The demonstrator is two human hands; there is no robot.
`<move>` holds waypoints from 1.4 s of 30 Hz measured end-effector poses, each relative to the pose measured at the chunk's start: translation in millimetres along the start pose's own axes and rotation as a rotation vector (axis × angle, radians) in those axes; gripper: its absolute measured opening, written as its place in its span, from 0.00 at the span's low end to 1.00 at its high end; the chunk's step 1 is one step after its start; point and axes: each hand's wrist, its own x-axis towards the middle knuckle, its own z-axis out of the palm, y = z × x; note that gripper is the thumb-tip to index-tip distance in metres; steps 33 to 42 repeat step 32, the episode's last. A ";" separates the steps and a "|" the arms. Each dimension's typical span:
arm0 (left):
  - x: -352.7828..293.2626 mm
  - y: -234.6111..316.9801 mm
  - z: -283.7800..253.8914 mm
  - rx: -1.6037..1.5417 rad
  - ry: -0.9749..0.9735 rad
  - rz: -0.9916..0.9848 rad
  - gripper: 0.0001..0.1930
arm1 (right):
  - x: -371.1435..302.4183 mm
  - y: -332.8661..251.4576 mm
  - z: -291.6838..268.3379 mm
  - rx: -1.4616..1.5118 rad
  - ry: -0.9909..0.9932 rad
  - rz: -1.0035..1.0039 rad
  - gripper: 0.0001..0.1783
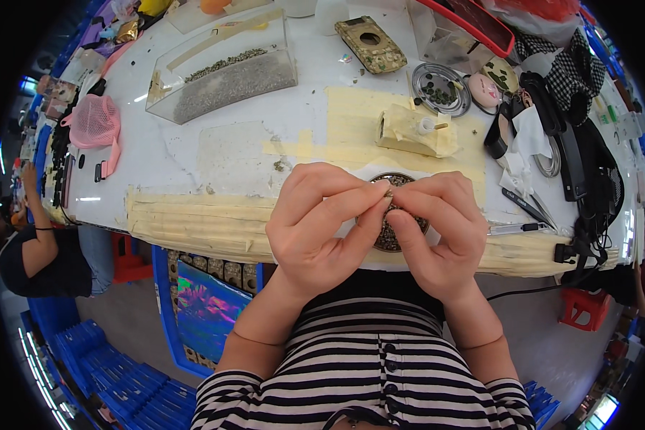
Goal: Assembling small metal components by hand at a factory workbench.
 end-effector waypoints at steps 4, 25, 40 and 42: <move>0.6 0.2 -1.3 0.000 -0.017 0.018 0.14 | -1.5 2.8 1.4 0.339 0.003 0.230 0.09; -0.4 3.1 -5.5 0.001 -0.099 0.020 0.13 | -2.2 0.9 1.8 0.401 -0.001 0.293 0.07; 0.1 3.9 -4.1 0.025 -0.087 0.006 0.13 | 0.4 -2.8 -3.0 0.120 0.061 0.126 0.06; 0.1 3.9 -4.1 0.025 -0.087 0.006 0.13 | 0.4 -2.8 -3.0 0.120 0.061 0.126 0.06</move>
